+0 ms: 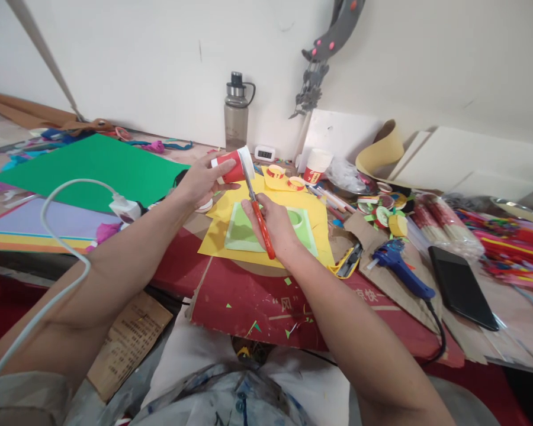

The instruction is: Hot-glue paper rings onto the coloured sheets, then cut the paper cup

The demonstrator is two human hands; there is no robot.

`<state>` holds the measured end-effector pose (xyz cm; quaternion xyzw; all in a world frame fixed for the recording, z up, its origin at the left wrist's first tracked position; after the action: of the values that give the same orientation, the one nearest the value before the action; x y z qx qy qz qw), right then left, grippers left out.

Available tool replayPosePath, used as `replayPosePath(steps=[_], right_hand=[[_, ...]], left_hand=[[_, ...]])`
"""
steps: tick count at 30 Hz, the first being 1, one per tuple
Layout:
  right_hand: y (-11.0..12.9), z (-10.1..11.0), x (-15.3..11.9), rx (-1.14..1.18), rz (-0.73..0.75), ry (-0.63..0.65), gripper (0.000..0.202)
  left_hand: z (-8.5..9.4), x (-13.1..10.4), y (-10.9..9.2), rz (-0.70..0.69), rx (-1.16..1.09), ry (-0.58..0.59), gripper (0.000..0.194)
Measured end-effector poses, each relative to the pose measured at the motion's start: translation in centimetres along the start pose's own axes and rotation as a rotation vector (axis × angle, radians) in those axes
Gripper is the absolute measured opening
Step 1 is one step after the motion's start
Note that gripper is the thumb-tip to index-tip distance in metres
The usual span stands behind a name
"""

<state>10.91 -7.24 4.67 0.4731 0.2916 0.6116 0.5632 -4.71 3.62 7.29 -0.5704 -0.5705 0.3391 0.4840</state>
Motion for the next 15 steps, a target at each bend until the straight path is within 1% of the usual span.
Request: replayPosePath(steps=[2,5,8,13,15], right_hand=[[0.2,0.1,-0.1,0.001,0.003,-0.003,0.054],[0.8,0.3,-0.2,0.0,0.022,-0.013,0.056],[1.3,0.5,-0.3,-0.004,0.036,-0.014,0.057],[1.1,0.4,0.0,-0.001,0.042,0.018,0.056],[0.9,0.3,0.0,0.007,0.041,0.024,0.056]], left_hand=[[-0.1,0.0,0.1,0.023,-0.005,0.035,0.039],[-0.3,0.0,0.7,0.103,-0.044,0.082,0.042],[-0.5,-0.1,1.3,0.157,-0.096,0.086,0.045],[-0.3,0.0,0.9,0.086,-0.127,0.009,0.037],[-0.3,0.1,0.8,0.064,-0.129,-0.002,0.035]])
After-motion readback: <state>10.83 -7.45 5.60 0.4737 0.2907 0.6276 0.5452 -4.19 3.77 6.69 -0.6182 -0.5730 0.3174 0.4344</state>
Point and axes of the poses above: each hand's wrist, its own x-axis towards the middle knuckle, its own z-axis out of the back of the hand, y = z × x, the point moved 7 cm from there along x, towards the middle knuckle, and after that the axes turned 5 degrees about -y, right-handed, at the moved point
